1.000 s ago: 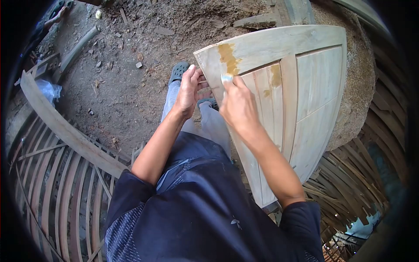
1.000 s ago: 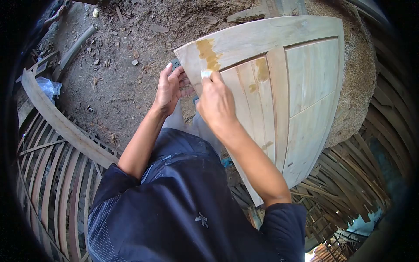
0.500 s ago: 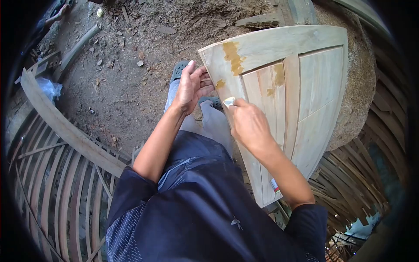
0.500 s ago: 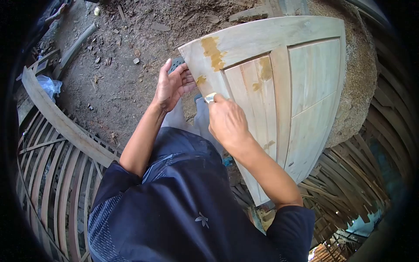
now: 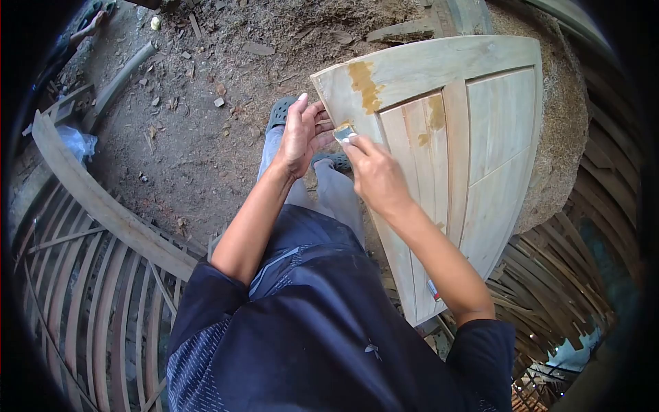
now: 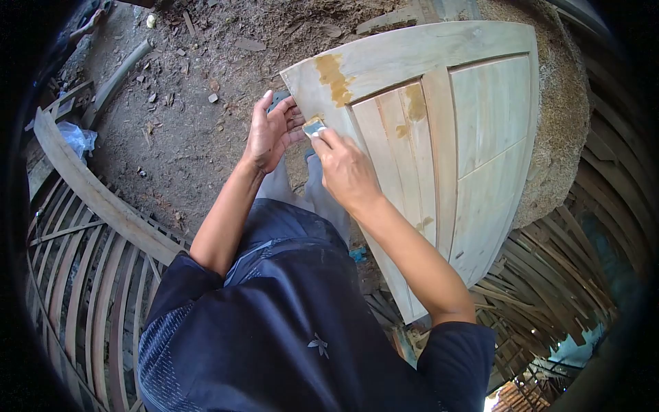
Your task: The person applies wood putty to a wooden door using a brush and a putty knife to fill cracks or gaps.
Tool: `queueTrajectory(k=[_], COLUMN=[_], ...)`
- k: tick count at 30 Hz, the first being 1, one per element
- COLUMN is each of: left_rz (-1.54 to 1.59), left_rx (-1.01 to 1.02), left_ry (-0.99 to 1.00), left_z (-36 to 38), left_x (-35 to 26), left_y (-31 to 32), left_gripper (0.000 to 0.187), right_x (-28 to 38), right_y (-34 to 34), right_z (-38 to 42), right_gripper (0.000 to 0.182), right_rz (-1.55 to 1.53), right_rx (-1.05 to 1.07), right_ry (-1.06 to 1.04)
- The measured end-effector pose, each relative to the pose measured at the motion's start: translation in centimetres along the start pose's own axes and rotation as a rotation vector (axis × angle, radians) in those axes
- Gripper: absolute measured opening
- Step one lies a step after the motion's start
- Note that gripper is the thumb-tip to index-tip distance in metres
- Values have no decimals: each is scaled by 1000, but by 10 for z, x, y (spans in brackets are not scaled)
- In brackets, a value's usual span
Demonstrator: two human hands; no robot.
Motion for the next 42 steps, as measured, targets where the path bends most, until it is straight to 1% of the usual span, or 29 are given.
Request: queueTrajectory(k=[2, 3, 5, 6, 7, 9, 10, 12, 15, 16, 17, 18, 19, 20, 21, 23, 24, 25, 27, 28, 29, 31, 33, 35, 36, 38, 39, 41, 42], left_rz=[-45, -46, -26, -10, -12, -20, -23, -26, -6, -5, -7, -27, -51, -54, -41, -24, -19, -13, -18, -29, -34, -37, -40, -30, -33, -42, -40, -39, -47], left_rx=[-13, -15, -1, 14, 15, 3, 5, -10, -3, -4, -5, -9, -9, -2, -12, -30, -24, -19, -16, -10, -8, -25, -24, -42, -28, -3, -1, 0, -16], left_ry=[13, 26, 4, 14, 17, 8, 13, 15, 12, 21, 21, 26, 29, 31, 33, 13, 15, 18, 12, 11, 12, 6, -7, -3, -7, -3, -3, -5, -2], left_z=[1, -3, -1, 0, -1, -1, 0, 1, 0, -1, -2, -2, -2, -2, -4, 0, 0, -1, -2, -2, -2, -3, 0, 0, -1, -4, -4, -5, -7], left_x=[-2, -4, -1, -1, -2, -1, -1, -1, -1, 0, 0, 1, 1, 0, -2, 2, 1, 1, 1, 0, -2, -1, -2, -2, -1, -3, -2, -1, -1], left_y=[3, 2, -2, -2, -1, 0, 1, 3, 1, 2, 2, 2, 2, 4, 3, 0, 1, 2, 4, 4, 4, 0, 2, 0, -1, 0, 0, 2, 1], left_gripper=[95, 95, 94, 94, 94, 93, 93, 93, 93, 93, 93, 93, 94, 94, 95, 95, 96, 96, 96, 97, 97, 96, 96, 96, 96, 97, 97, 97, 97], right_x=[3, 0, 6, 10, 7, 2, 6, 19, 9, 9, 5, -1, 4, 9, 6, 6, 9, 7, 6, 16, 16, 17, 14, 16, 15, 7, 7, 6, 6], right_y=[18, 11, -15, -27, -21, -3, 2, 6, -17, -19, -5, 19, 24, 20, 7, -18, -27, -18, 12, 27, 30, 24, 11, -13, -11, -6, 2, 23, 14], right_z=[15, 11, 8, -2, -7, -15, -8, 5, 5, -3, 0, 12, 12, 24, 18, 19, 5, -4, -12, -5, 8, 29, 29, 14, 11, -7, -1, 21, 25], right_gripper=[27, 27, 27, 24, 24, 18, 18, 21, 25, 29, 29, 29, 29, 29, 29, 29, 26, 26, 24, 28, 28, 32, 32, 31, 31, 30, 30, 29, 27], right_rz=[158, 159, 118, 73, 73, 6, 6, 49, 29, -64, -66, 39, 144, 173, 181, 87, 55, 56, -108, 69, 68, 7, 65, -99, -104, -96, -97, 20, 65], right_rx=[242, 236, 431, 258, 255, 59, 54, 220, 274, 83, 82, 90, 94, 240, 231, 402, 231, 230, 39, 102, 97, 566, 538, 145, 154, -19, -21, 206, 382], right_ry=[120, 109, 191, 188, 186, 236, 233, 164, 169, 145, 145, 113, 86, 138, 129, 199, 220, 222, 257, 217, 218, 181, 181, 206, 211, 250, 255, 221, 224])
Point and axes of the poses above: each hand's wrist, its own z-axis away from the middle knuckle, its own y-axis out of the palm, x = y × z, the point moved 1 cm from there along -z, towards the middle knuckle, and after that the axes turned 11 degrees about z, right-handed, at the moved point
